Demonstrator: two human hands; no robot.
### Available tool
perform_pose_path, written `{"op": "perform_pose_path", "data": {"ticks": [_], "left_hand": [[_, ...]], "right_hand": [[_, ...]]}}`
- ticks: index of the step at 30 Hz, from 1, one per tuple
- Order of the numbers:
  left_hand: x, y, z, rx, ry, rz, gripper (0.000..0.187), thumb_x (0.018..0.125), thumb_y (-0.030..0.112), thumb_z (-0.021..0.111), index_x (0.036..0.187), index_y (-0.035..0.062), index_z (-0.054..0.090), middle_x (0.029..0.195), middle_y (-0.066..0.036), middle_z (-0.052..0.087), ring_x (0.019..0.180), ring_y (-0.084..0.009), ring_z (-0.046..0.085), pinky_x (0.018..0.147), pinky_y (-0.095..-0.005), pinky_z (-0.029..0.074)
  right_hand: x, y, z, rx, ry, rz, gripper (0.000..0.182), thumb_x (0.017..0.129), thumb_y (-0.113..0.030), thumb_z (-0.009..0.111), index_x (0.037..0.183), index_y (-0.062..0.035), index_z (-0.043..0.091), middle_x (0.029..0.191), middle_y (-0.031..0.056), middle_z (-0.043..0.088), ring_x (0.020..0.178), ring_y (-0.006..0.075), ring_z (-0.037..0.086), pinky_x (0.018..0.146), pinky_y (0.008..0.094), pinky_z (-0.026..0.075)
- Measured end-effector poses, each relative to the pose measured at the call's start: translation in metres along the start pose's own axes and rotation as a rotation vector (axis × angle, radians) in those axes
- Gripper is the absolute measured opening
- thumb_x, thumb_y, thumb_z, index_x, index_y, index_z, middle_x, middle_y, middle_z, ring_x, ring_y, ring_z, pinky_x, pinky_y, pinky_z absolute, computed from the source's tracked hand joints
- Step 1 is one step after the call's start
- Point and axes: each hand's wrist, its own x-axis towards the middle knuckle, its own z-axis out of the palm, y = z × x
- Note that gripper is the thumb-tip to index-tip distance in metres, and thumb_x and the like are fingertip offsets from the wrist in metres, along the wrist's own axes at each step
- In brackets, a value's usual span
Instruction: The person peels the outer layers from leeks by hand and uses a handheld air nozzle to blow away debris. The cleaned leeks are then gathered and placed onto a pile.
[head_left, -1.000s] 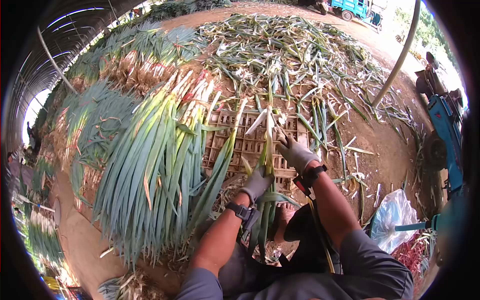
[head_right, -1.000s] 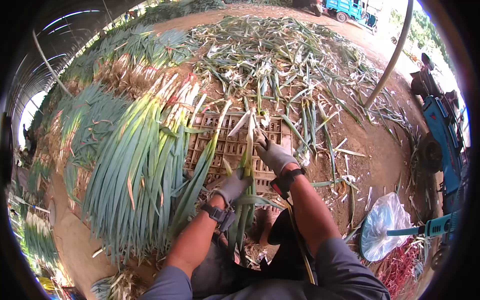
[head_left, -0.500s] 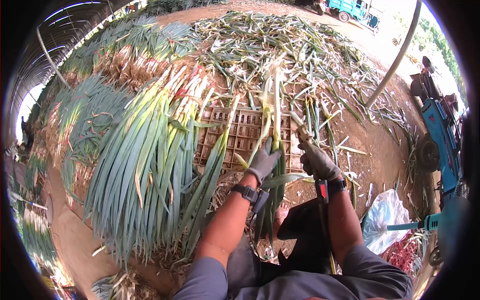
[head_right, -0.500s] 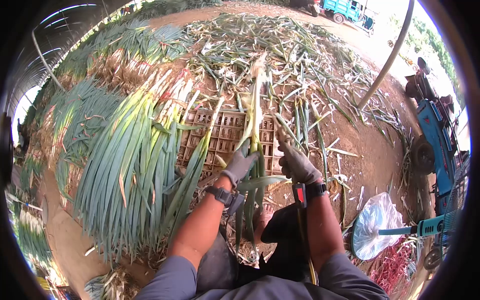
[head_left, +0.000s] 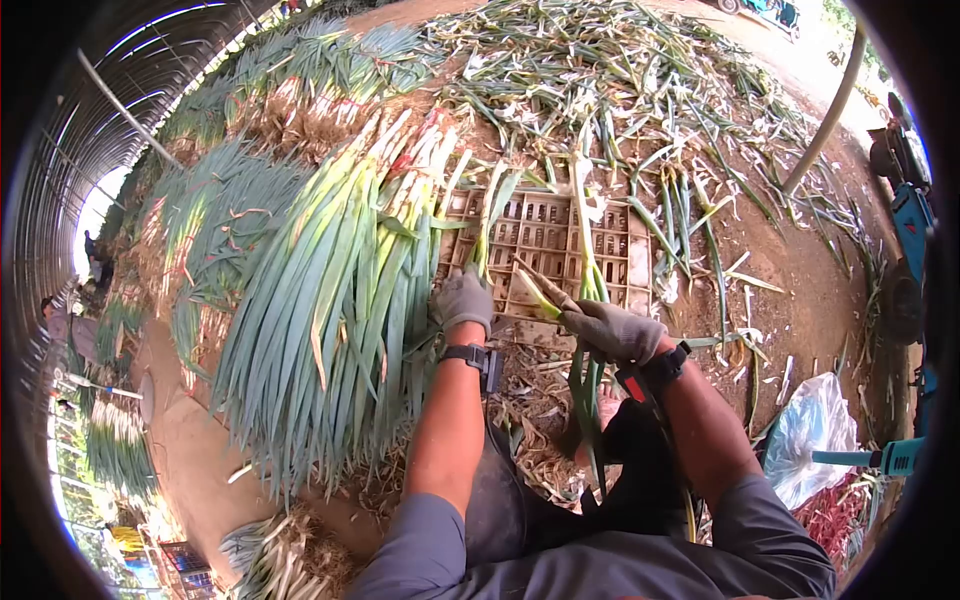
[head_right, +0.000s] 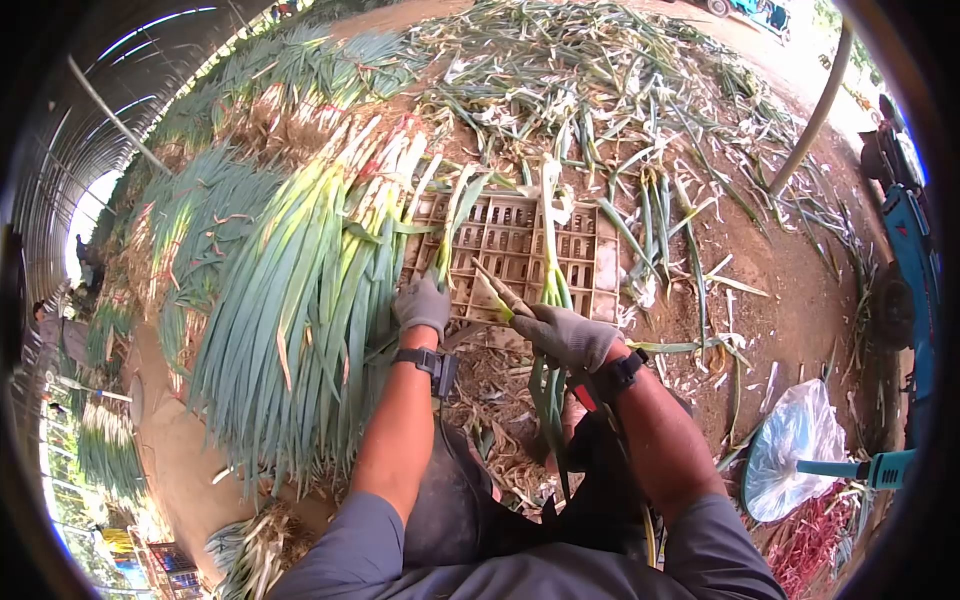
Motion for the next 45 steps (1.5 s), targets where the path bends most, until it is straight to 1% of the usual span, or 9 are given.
{"op": "perform_pose_path", "data": {"ticks": [8, 11, 14, 21, 27, 30, 33, 37, 45], "left_hand": [[0.016, -0.006, 0.027, 0.067, -0.038, -0.033, 0.049, 0.087, 0.041, 0.074, 0.125, 0.0117, 0.062, 0.136, -0.020, 0.060, 0.115, -0.0368, 0.065, 0.094, -0.0456, 0.055], [0.019, -0.001, 0.017, 0.081, -0.021, -0.092, 0.042, 0.085, 0.032, 0.075, 0.120, 0.0123, 0.063, 0.125, -0.018, 0.066, 0.108, -0.0330, 0.070, 0.087, -0.0454, 0.057], [0.013, 0.011, -0.023, -0.110, -0.116, -0.089, 0.052, 0.084, 0.039, 0.075, 0.126, 0.0130, 0.062, 0.128, -0.021, 0.065, 0.115, -0.0387, 0.066, 0.096, -0.0480, 0.054], [0.012, 0.010, -0.011, -0.255, -0.288, -0.020, 0.052, 0.084, 0.041, 0.074, 0.124, 0.0102, 0.062, 0.119, -0.020, 0.071, 0.108, -0.0408, 0.068, 0.094, -0.0496, 0.054], [0.007, 0.009, -0.013, -0.190, -0.285, 0.001, 0.057, 0.086, 0.046, 0.074, 0.128, 0.0101, 0.060, 0.119, -0.022, 0.070, 0.110, -0.0404, 0.068, 0.093, -0.0496, 0.055], [-0.002, 0.021, -0.028, -0.054, -0.321, 0.031, 0.058, 0.086, 0.038, 0.073, 0.132, 0.0083, 0.055, 0.119, -0.019, 0.071, 0.108, -0.0386, 0.069, 0.093, -0.0482, 0.056], [-0.012, 0.025, -0.038, -0.070, -0.323, 0.112, 0.056, 0.086, 0.038, 0.072, 0.131, 0.0085, 0.054, 0.116, -0.020, 0.072, 0.105, -0.0381, 0.070, 0.091, -0.0478, 0.056], [-0.016, 0.026, -0.044, -0.150, -0.458, -0.001, 0.067, 0.083, 0.040, 0.074, 0.138, 0.0097, 0.052, 0.118, -0.024, 0.070, 0.111, -0.0405, 0.067, 0.095, -0.0503, 0.053], [-0.047, 0.003, -0.052, -0.226, -0.489, 0.136, 0.073, 0.082, 0.044, 0.076, 0.144, 0.0161, 0.049, 0.120, -0.025, 0.069, 0.112, -0.0438, 0.066, 0.097, -0.0485, 0.052]], "right_hand": [[0.031, -0.004, 0.011, -0.124, -0.093, 0.048, 0.058, 0.101, -0.055, 0.051, 0.116, 0.0004, 0.060, 0.079, 0.0058, 0.060, 0.065, 0.0168, 0.058, 0.057, 0.0349, 0.048], [0.029, -0.009, 0.013, -0.089, -0.066, 0.066, 0.058, 0.101, -0.054, 0.051, 0.117, 0.0012, 0.061, 0.081, 0.0064, 0.061, 0.068, 0.0165, 0.059, 0.058, 0.0346, 0.048], [0.024, -0.015, 0.011, -0.050, 0.024, 0.050, 0.059, 0.101, -0.053, 0.051, 0.118, 0.0020, 0.060, 0.083, 0.0072, 0.061, 0.068, 0.0169, 0.060, 0.059, 0.0344, 0.049], [0.026, 0.003, 0.011, -0.047, 0.130, 0.011, 0.056, 0.101, -0.051, 0.051, 0.120, 0.0008, 0.061, 0.085, 0.0103, 0.064, 0.071, 0.0191, 0.063, 0.062, 0.0363, 0.052], [0.024, -0.007, 0.013, -0.229, 0.116, 0.028, 0.055, 0.100, -0.050, 0.050, 0.116, 0.0016, 0.062, 0.084, 0.0195, 0.068, 0.079, 0.0327, 0.069, 0.072, 0.0439, 0.053], [0.040, 0.006, 0.012, -0.296, 0.205, -0.013, 0.056, 0.100, -0.051, 0.049, 0.117, 0.0016, 0.062, 0.091, 0.0240, 0.069, 0.087, 0.0400, 0.069, 0.079, 0.0465, 0.052], [0.056, 0.010, 0.007, -0.314, 0.244, -0.023, 0.054, 0.103, -0.049, 0.049, 0.127, -0.0009, 0.057, 0.087, 0.0122, 0.066, 0.069, 0.0224, 0.064, 0.063, 0.0385, 0.051], [0.071, 0.008, 0.003, -0.293, 0.240, 0.011, 0.059, 0.103, -0.052, 0.049, 0.131, -0.0007, 0.054, 0.088, 0.0123, 0.067, 0.069, 0.0228, 0.065, 0.062, 0.0393, 0.053], [0.084, -0.003, 0.001, -0.292, 0.292, -0.044, 0.055, 0.102, -0.051, 0.048, 0.120, -0.0007, 0.059, 0.081, 0.0112, 0.065, 0.064, 0.0225, 0.062, 0.060, 0.0392, 0.051]]}}
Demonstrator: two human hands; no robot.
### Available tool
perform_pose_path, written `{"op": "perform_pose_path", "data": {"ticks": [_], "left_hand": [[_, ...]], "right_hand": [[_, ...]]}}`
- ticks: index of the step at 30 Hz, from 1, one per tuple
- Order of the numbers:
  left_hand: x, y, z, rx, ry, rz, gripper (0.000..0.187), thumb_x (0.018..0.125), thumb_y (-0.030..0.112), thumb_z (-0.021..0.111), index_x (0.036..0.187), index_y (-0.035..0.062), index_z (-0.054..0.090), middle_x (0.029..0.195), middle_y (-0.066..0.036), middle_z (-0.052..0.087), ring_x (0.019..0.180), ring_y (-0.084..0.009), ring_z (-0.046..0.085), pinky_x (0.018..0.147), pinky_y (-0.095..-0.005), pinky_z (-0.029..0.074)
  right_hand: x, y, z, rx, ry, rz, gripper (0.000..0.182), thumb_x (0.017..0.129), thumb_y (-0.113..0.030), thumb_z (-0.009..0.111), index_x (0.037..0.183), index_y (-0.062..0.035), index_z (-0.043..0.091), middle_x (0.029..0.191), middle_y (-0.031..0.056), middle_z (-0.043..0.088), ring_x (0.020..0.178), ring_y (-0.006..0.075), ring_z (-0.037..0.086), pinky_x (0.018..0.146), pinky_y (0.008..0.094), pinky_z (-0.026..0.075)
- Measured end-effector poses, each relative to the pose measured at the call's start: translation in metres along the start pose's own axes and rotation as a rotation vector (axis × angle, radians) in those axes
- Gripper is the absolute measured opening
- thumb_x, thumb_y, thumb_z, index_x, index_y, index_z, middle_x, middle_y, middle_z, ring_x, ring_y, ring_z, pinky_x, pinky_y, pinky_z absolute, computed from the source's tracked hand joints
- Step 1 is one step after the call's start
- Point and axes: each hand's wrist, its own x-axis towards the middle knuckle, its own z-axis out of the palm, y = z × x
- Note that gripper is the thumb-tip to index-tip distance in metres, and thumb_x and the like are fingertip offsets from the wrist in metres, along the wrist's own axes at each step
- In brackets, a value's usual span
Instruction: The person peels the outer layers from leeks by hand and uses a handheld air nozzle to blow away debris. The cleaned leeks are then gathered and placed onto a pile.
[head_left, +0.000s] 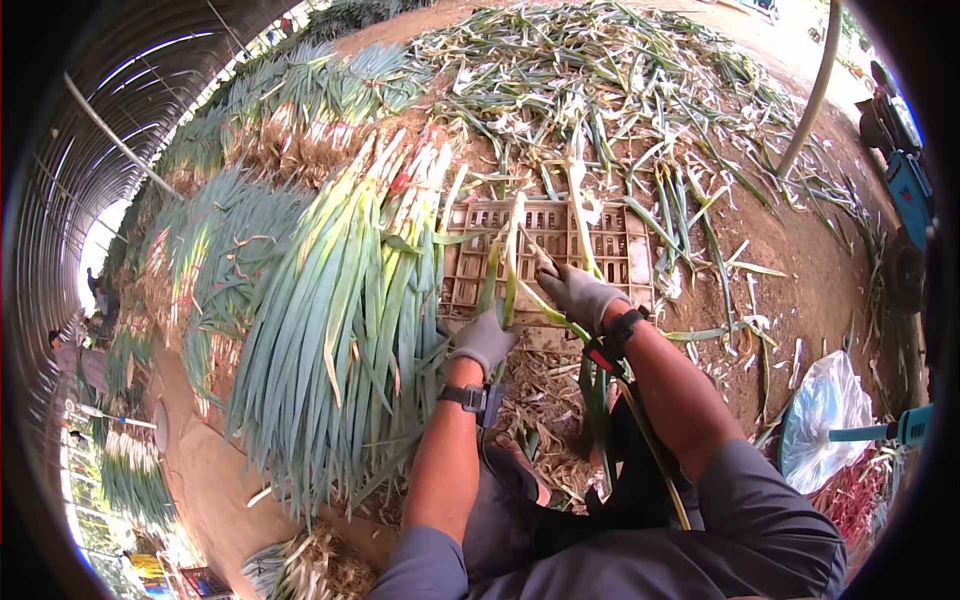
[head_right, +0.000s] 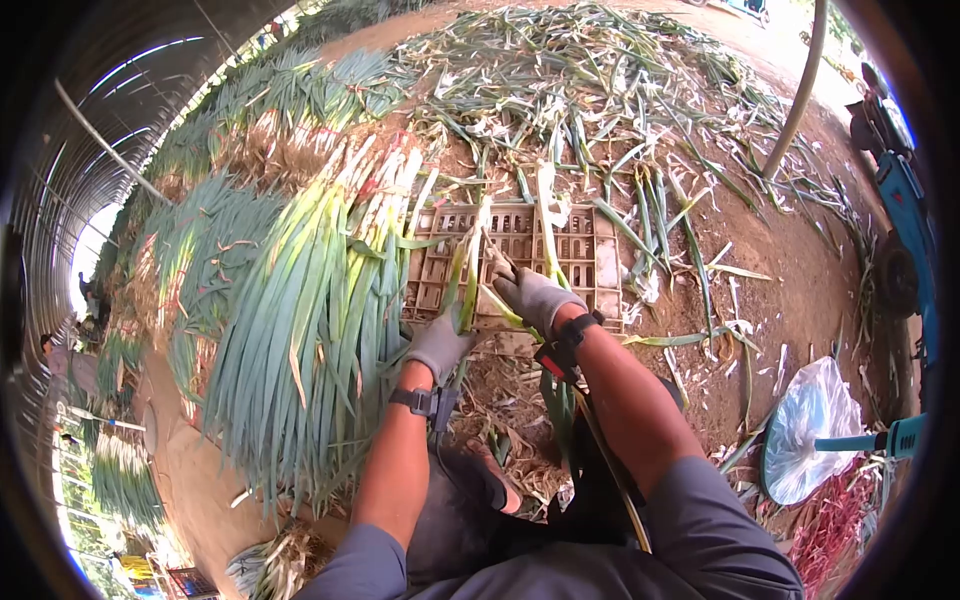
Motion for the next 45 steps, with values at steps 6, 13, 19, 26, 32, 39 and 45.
{"op": "perform_pose_path", "data": {"ticks": [6, 13, 19, 26, 32, 39, 45], "left_hand": [[-0.001, -0.044, 0.013, -0.156, -0.016, 0.069, 0.062, 0.087, 0.040, 0.074, 0.140, 0.0128, 0.055, 0.119, -0.023, 0.070, 0.108, -0.0395, 0.067, 0.096, -0.0427, 0.052], [0.008, -0.091, 0.025, -0.672, 0.087, 0.244, 0.060, 0.092, 0.024, 0.076, 0.144, 0.0049, 0.054, 0.120, -0.010, 0.072, 0.103, -0.0233, 0.069, 0.095, -0.0346, 0.052], [-0.007, -0.043, -0.016, -1.146, 0.033, 0.254, 0.064, 0.095, 0.014, 0.071, 0.153, 0.0102, 0.044, 0.115, -0.002, 0.072, 0.100, -0.0112, 0.069, 0.089, -0.0279, 0.056], [0.008, 0.063, -0.021, -0.989, 0.075, 0.240, 0.070, 0.097, 0.022, 0.071, 0.157, 0.0148, 0.037, 0.105, -0.004, 0.073, 0.092, -0.0112, 0.069, 0.081, -0.0257, 0.057], [0.042, 0.081, 0.021, -0.686, 0.179, 0.231, 0.069, 0.095, 0.017, 0.069, 0.156, 0.0062, 0.037, 0.126, -0.016, 0.068, 0.110, -0.0249, 0.068, 0.095, -0.0351, 0.054], [0.061, 0.056, 0.053, -0.535, 0.034, 0.300, 0.074, 0.092, 0.023, 0.070, 0.158, 0.0206, 0.036, 0.136, -0.023, 0.062, 0.117, -0.0343, 0.065, 0.102, -0.0394, 0.051], [0.070, 0.037, 0.070, -0.186, 0.099, 0.228, 0.074, 0.094, 0.035, 0.065, 0.159, 0.0244, 0.033, 0.131, -0.024, 0.064, 0.115, -0.0408, 0.066, 0.099, -0.0464, 0.052]], "right_hand": [[0.005, -0.014, 0.009, 0.148, 0.009, 0.122, 0.054, 0.098, -0.052, 0.048, 0.116, -0.0031, 0.061, 0.083, 0.0145, 0.067, 0.072, 0.0268, 0.067, 0.064, 0.0417, 0.052], [-0.002, -0.026, 0.014, 0.235, -0.063, 0.138, 0.055, 0.099, -0.051, 0.054, 0.119, -0.0006, 0.060, 0.086, 0.0110, 0.064, 0.068, 0.0219, 0.062, 0.061, 0.0388, 0.052], [-0.051, -0.005, -0.020, 0.355, -0.106, 0.070, 0.060, 0.101, -0.059, 0.049, 0.117, -0.0026, 0.061, 0.078, 0.0036, 0.059, 0.062, 0.0146, 0.055, 0.057, 0.0315, 0.048], [-0.081, 0.031, -0.053, 0.861, 0.134, 0.213, 0.058, 0.097, -0.070, 0.051, 0.095, -0.0128, 0.060, 0.061, -0.0054, 0.042, 0.049, 0.0078, 0.037, 0.046, 0.0273, 0.030], [-0.107, 0.035, -0.065, 0.474, -0.098, 0.085, 0.049, 0.104, -0.052, 0.046, 0.117, -0.0072, 0.061, 0.065, -0.0037, 0.045, 0.051, 0.0100, 0.042, 0.046, 0.0273, 0.032], [-0.098, 0.018, -0.067, 0.520, 0.001, 0.254, 0.060, 0.102, -0.063, 0.046, 0.116, -0.0057, 0.058, 0.067, 0.0000, 0.050, 0.052, 0.0116, 0.047, 0.046, 0.0299, 0.038], [-0.085, 0.013, -0.041, 0.427, -0.088, 0.268, 0.050, 0.101, -0.054, 0.053, 0.095, -0.0050, 0.057, 0.068, 0.0016, 0.052, 0.054, 0.0133, 0.053, 0.048, 0.0320, 0.046]]}}
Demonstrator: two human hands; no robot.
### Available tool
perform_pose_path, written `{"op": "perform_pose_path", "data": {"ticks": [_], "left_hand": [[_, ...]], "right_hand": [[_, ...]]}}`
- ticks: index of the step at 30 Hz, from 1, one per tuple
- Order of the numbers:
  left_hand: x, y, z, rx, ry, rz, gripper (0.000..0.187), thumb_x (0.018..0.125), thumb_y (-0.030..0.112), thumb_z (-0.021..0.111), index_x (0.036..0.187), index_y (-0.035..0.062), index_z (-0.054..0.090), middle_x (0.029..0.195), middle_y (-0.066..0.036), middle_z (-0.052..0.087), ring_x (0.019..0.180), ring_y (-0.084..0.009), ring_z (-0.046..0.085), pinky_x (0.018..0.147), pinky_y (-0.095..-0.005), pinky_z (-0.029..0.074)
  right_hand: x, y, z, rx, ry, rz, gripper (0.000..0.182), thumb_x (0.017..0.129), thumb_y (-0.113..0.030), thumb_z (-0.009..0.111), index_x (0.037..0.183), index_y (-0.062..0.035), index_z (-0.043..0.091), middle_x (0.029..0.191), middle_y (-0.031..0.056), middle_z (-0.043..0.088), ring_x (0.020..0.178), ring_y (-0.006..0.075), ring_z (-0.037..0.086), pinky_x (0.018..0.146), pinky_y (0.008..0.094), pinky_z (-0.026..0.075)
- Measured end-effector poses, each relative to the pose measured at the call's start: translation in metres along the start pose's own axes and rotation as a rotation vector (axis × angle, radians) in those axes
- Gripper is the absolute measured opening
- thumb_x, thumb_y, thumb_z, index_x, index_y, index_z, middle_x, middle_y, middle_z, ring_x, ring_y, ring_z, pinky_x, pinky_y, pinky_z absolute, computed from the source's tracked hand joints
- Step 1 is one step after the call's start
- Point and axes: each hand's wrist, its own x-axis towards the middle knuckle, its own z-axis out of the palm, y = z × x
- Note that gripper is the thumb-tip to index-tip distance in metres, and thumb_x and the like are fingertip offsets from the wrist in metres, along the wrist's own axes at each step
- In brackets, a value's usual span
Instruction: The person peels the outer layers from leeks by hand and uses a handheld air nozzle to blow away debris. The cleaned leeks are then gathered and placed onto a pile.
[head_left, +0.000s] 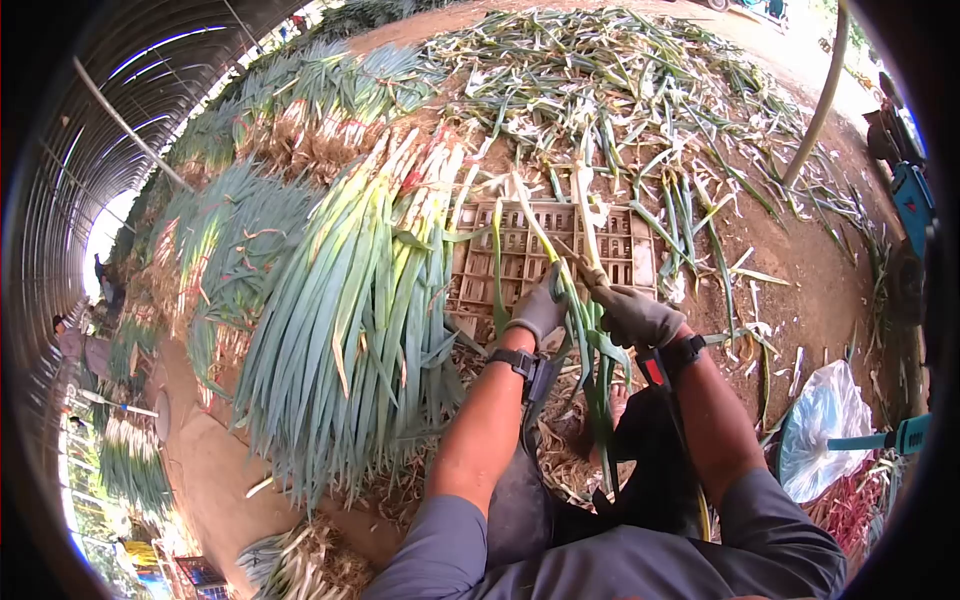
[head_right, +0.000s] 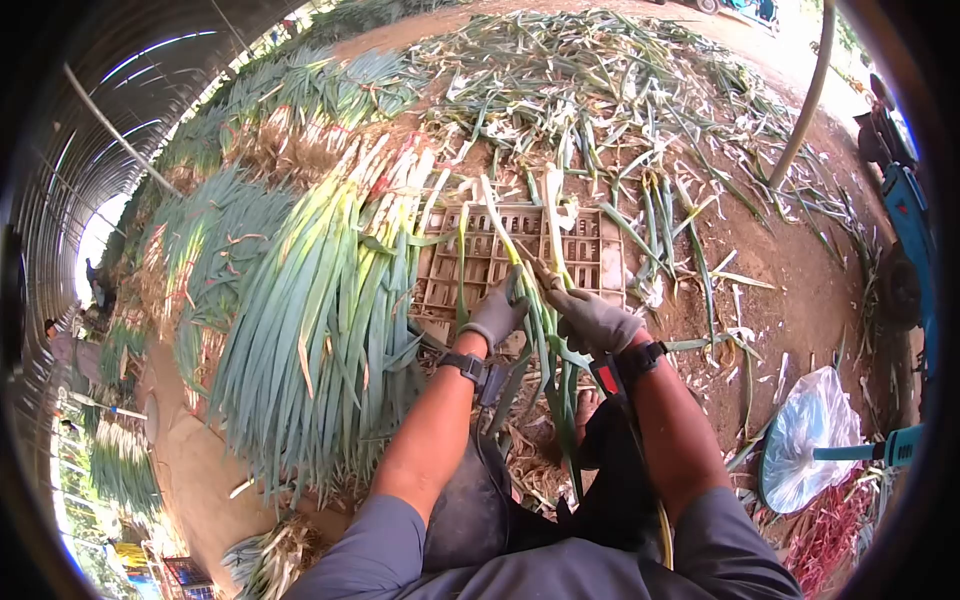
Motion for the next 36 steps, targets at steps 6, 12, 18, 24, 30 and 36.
{"op": "perform_pose_path", "data": {"ticks": [6, 12, 18, 24, 30, 36], "left_hand": [[-0.015, 0.006, -0.028, 0.242, 0.141, -0.182, 0.065, 0.096, 0.045, 0.058, 0.155, 0.0256, 0.040, 0.133, -0.021, 0.061, 0.115, -0.0412, 0.065, 0.094, -0.0490, 0.055], [-0.008, -0.038, -0.041, 0.437, 0.378, -0.269, 0.053, 0.093, 0.042, 0.064, 0.139, 0.0173, 0.054, 0.133, -0.016, 0.059, 0.105, -0.0373, 0.068, 0.088, -0.0497, 0.057], [0.013, -0.047, -0.049, 0.574, 0.087, -0.390, 0.033, 0.091, 0.038, 0.064, 0.112, 0.0134, 0.071, 0.117, -0.015, 0.072, 0.110, -0.0356, 0.069, 0.093, -0.0469, 0.055], [0.091, 0.023, -0.170, -0.468, 0.254, -0.016, 0.064, 0.098, 0.036, 0.065, 0.150, 0.0061, 0.044, 0.128, -0.024, 0.067, 0.113, -0.0286, 0.069, 0.087, -0.0366, 0.058], [0.084, -0.025, -0.270, 0.484, 0.523, -0.146, 0.067, 0.092, 0.039, 0.063, 0.150, 0.0099, 0.046, 0.143, -0.019, 0.056, 0.126, -0.0377, 0.058, 0.107, -0.0441, 0.046], [0.032, -0.121, -0.340, 0.895, 0.584, -0.463, 0.095, 0.086, 0.067, 0.062, 0.158, 0.0106, 0.034, 0.164, -0.015, 0.028, 0.151, -0.0322, 0.029, 0.119, -0.0497, 0.029]], "right_hand": [[0.020, -0.001, 0.008, 0.193, -0.015, -0.131, 0.049, 0.103, -0.052, 0.052, 0.095, -0.0037, 0.058, 0.069, 0.0048, 0.057, 0.053, 0.0153, 0.055, 0.048, 0.0338, 0.046], [0.024, -0.007, 0.006, 0.147, -0.033, -0.088, 0.048, 0.102, -0.051, 0.055, 0.105, -0.0034, 0.056, 0.075, 0.0034, 0.056, 0.058, 0.0143, 0.056, 0.051, 0.0333, 0.048], [0.022, -0.012, -0.003, 0.062, 0.009, -0.066, 0.054, 0.100, -0.052, 0.056, 0.118, -0.0011, 0.057, 0.073, 0.0042, 0.056, 0.056, 0.0147, 0.055, 0.049, 0.0324, 0.047], [0.035, -0.006, -0.017, 0.144, 0.011, -0.103, 0.053, 0.101, -0.052, 0.056, 0.121, -0.0034, 0.056, 0.072, 0.0017, 0.055, 0.054, 0.0124, 0.055, 0.050, 0.0303, 0.050], [0.035, -0.014, -0.023, 0.266, 0.019, -0.111, 0.045, 0.101, -0.050, 0.056, 0.114, -0.0068, 0.056, 0.070, 0.0011, 0.053, 0.054, 0.0115, 0.052, 0.049, 0.0300, 0.047], [0.038, -0.021, -0.020, 0.157, -0.009, -0.107, 0.044, 0.102, -0.046, 0.055, 0.112, -0.0034, 0.057, 0.069, 0.0007, 0.056, 0.053, 0.0103, 0.055, 0.047, 0.0273, 0.044]]}}
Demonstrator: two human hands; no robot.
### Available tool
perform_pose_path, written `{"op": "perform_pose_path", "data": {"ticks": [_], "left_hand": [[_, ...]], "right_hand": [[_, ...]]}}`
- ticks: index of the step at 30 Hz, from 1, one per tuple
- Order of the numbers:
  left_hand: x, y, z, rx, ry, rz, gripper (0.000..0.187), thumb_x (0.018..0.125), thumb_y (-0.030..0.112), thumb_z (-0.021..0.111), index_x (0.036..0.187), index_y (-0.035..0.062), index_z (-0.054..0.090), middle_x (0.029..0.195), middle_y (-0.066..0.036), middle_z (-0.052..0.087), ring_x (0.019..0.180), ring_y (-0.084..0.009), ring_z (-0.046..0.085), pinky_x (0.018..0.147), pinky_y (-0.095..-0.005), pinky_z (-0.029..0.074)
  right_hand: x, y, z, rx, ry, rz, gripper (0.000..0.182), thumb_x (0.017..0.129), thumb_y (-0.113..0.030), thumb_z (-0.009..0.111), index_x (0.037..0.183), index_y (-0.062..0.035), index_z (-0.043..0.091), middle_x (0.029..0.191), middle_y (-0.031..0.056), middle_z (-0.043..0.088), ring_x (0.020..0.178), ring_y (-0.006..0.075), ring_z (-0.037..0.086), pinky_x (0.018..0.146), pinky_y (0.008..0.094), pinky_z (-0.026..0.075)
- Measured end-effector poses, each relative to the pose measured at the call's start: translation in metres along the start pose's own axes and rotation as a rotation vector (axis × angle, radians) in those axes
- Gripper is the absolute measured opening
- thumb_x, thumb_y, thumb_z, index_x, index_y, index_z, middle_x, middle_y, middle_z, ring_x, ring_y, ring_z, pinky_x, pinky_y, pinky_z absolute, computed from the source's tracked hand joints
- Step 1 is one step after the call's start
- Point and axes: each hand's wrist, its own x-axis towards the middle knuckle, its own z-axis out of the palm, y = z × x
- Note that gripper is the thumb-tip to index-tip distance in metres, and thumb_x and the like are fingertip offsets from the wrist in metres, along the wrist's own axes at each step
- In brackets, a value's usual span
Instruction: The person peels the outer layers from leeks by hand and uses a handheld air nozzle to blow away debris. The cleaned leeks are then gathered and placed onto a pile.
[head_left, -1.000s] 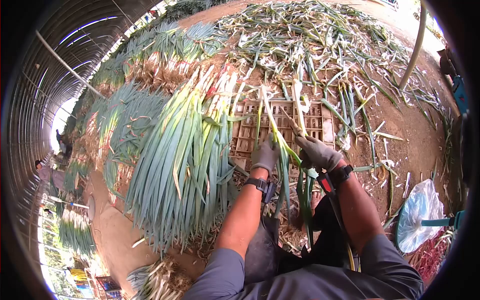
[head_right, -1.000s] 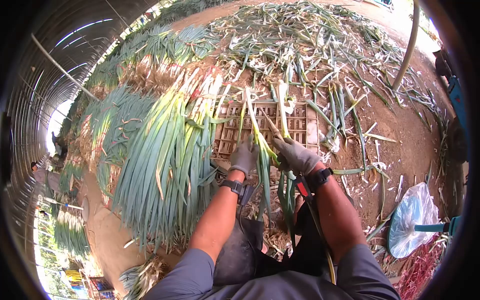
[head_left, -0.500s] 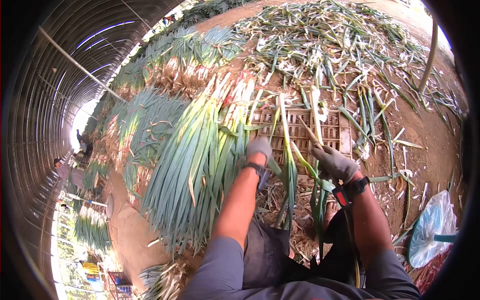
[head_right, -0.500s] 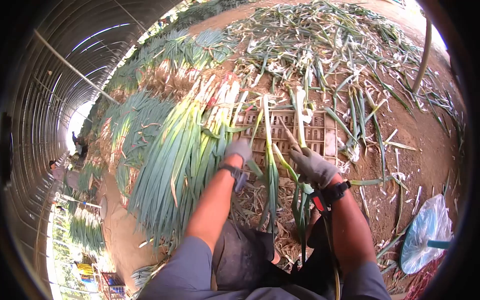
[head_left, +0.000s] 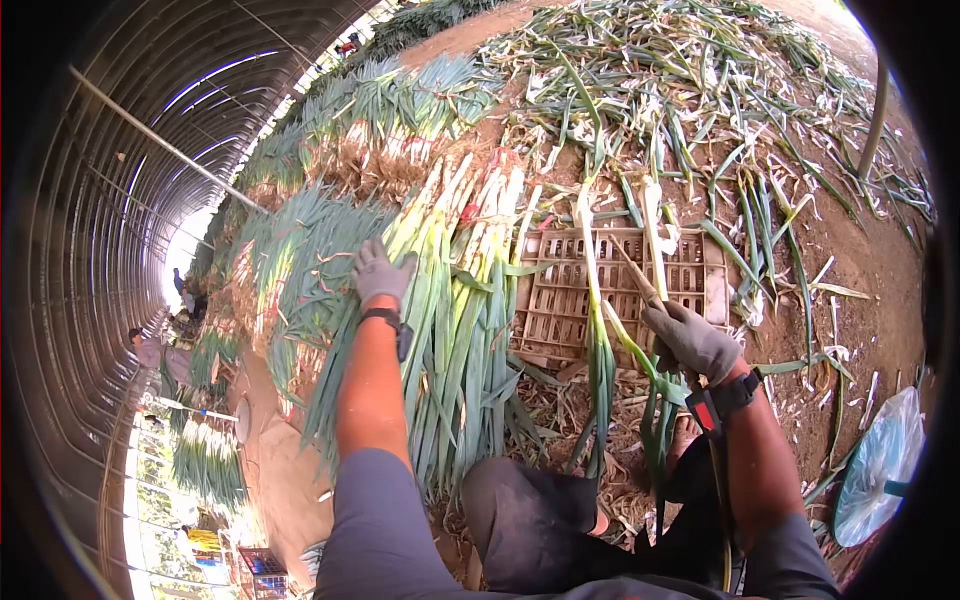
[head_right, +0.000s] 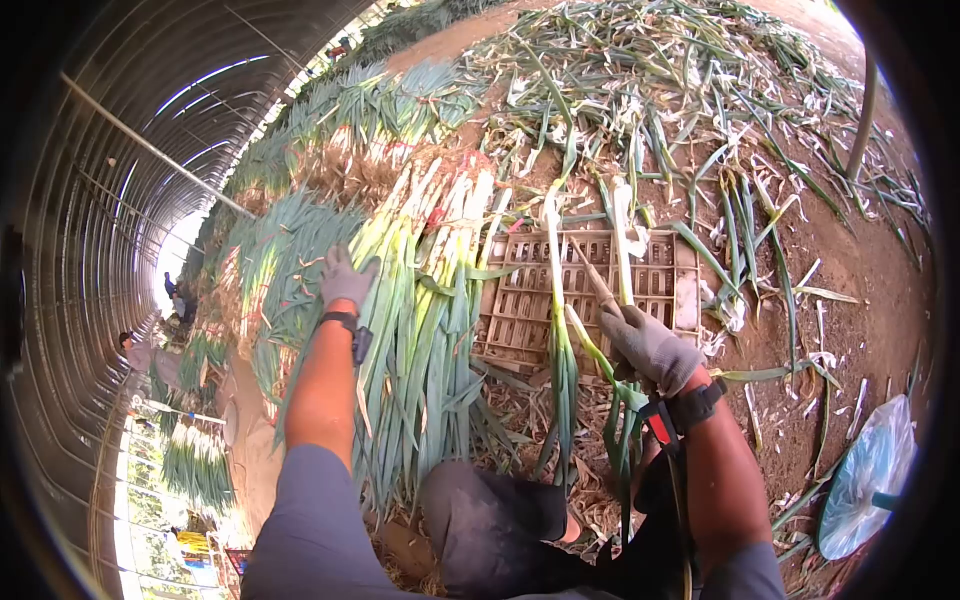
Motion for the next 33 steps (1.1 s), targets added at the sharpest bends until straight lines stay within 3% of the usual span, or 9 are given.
{"op": "perform_pose_path", "data": {"ticks": [4, 10, 14, 17, 21, 22, 25, 30, 33], "left_hand": [[0.023, -0.029, 0.009, -0.124, -0.174, -0.130, 0.109, 0.082, 0.076, 0.062, 0.158, 0.0043, 0.031, 0.166, -0.018, 0.026, 0.150, -0.0365, 0.032, 0.121, -0.0502, 0.028], [0.056, -0.014, -0.017, -0.061, -0.565, -0.057, 0.125, 0.070, 0.085, 0.066, 0.157, 0.0030, 0.033, 0.159, -0.023, 0.039, 0.145, -0.0398, 0.041, 0.117, -0.0508, 0.037], [0.048, -0.009, 0.001, -0.130, -0.376, -0.038, 0.116, 0.067, 0.077, 0.075, 0.157, 0.0150, 0.037, 0.157, -0.023, 0.041, 0.142, -0.0404, 0.045, 0.115, -0.0513, 0.040], [0.039, -0.010, 0.011, -0.188, -0.331, -0.002, 0.115, 0.067, 0.072, 0.079, 0.158, 0.0169, 0.035, 0.156, -0.023, 0.042, 0.141, -0.0406, 0.046, 0.115, -0.0512, 0.040], [-0.018, 0.030, -0.030, -0.105, -0.278, 0.060, 0.110, 0.072, 0.067, 0.079, 0.158, 0.0160, 0.033, 0.155, -0.028, 0.040, 0.139, -0.0392, 0.048, 0.108, -0.0505, 0.045], [-0.029, 0.034, -0.031, -0.065, -0.215, 0.118, 0.112, 0.071, 0.065, 0.080, 0.157, 0.0097, 0.034, 0.151, -0.034, 0.040, 0.131, -0.0474, 0.053, 0.107, -0.0493, 0.046], [-0.058, 0.052, -0.043, 0.011, -0.196, 0.166, 0.108, 0.073, 0.061, 0.080, 0.157, 0.0099, 0.035, 0.146, -0.031, 0.045, 0.125, -0.0450, 0.057, 0.102, -0.0495, 0.049], [-0.099, 0.096, -0.029, 0.108, -0.025, 0.355, 0.095, 0.075, 0.055, 0.081, 0.151, 0.0115, 0.044, 0.127, -0.017, 0.055, 0.114, -0.0352, 0.059, 0.089, -0.0453, 0.053], [-0.110, 0.124, -0.037, 0.025, -0.159, 0.334, 0.091, 0.079, 0.055, 0.077, 0.153, 0.0129, 0.043, 0.133, -0.017, 0.052, 0.122, -0.0338, 0.056, 0.092, -0.0470, 0.053]], "right_hand": [[0.005, 0.003, 0.003, 0.009, -0.001, -0.025, 0.040, 0.103, -0.042, 0.055, 0.109, -0.0029, 0.058, 0.069, 0.0007, 0.055, 0.054, 0.0100, 0.055, 0.047, 0.0272, 0.044], [0.011, -0.006, 0.013, 0.012, -0.018, 0.013, 0.038, 0.104, -0.040, 0.056, 0.107, -0.0029, 0.057, 0.069, 0.0006, 0.054, 0.054, 0.0100, 0.054, 0.047, 0.0271, 0.044], [0.015, -0.011, 0.022, -0.011, -0.056, -0.011, 0.036, 0.104, -0.039, 0.054, 0.107, -0.0032, 0.056, 0.070, 0.0014, 0.054, 0.054, 0.0105, 0.054, 0.047, 0.0278, 0.044], [0.019, -0.011, 0.027, 0.012, -0.067, -0.010, 0.053, 0.099, -0.051, 0.059, 0.114, 0.0004, 0.057, 0.073, 0.0043, 0.057, 0.055, 0.0133, 0.058, 0.050, 0.0303, 0.047], [0.023, -0.015, 0.040, -0.031, -0.097, -0.043, 0.054, 0.100, -0.051, 0.058, 0.117, 0.0007, 0.057, 0.075, 0.0044, 0.058, 0.056, 0.0127, 0.057, 0.051, 0.0300, 0.049], [0.026, -0.015, 0.043, -0.014, -0.121, -0.046, 0.055, 0.100, -0.050, 0.058, 0.119, 0.0011, 0.056, 0.076, 0.0046, 0.058, 0.056, 0.0128, 0.058, 0.052, 0.0297, 0.050], [0.036, -0.010, 0.047, -0.020, -0.166, -0.046, 0.056, 0.101, -0.050, 0.057, 0.122, 0.0015, 0.055, 0.077, 0.0045, 0.058, 0.057, 0.0127, 0.059, 0.052, 0.0296, 0.050], [0.042, -0.010, 0.051, -0.107, -0.166, -0.006, 0.056, 0.101, -0.049, 0.056, 0.122, 0.0029, 0.054, 0.079, 0.0057, 0.059, 0.058, 0.0138, 0.058, 0.053, 0.0308, 0.050], [0.048, 0.001, 0.045, -0.057, -0.119, -0.002, 0.057, 0.100, -0.051, 0.056, 0.121, 0.0021, 0.056, 0.081, 0.0076, 0.060, 0.058, 0.0153, 0.060, 0.053, 0.0320, 0.052]]}}
